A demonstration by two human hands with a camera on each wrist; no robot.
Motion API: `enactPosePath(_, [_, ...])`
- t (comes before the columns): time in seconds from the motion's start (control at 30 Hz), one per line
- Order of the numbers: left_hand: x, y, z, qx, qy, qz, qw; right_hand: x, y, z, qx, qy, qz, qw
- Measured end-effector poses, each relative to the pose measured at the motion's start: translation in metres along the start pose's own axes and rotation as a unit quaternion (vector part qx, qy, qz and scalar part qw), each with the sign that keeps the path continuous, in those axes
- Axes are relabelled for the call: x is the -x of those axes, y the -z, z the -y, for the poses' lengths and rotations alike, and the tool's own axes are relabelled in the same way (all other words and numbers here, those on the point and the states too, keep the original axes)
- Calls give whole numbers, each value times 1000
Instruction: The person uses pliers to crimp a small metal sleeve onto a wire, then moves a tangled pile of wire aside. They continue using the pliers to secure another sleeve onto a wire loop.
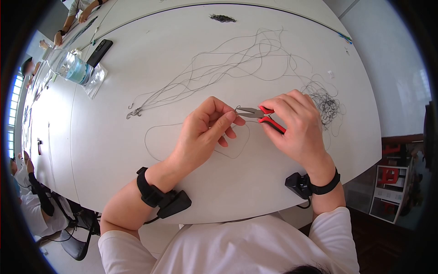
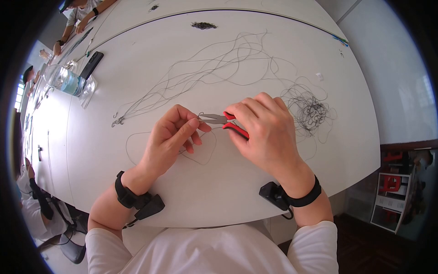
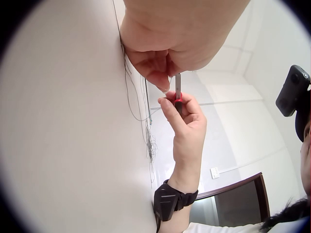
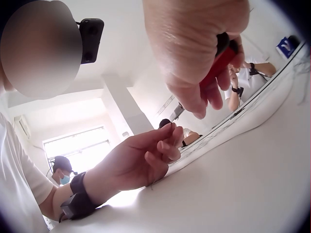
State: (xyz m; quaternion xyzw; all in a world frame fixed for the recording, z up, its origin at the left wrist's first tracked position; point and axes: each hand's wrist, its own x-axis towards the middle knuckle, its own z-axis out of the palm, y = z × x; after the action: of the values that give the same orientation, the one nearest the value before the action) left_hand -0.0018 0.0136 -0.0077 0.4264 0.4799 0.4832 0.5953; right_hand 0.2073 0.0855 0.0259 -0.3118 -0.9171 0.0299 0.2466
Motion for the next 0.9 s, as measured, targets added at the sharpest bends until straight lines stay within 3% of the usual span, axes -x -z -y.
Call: enactPosePath(0.9, [0,0,0,-61,0,13,998,-1,5,3,47,19,-5,999])
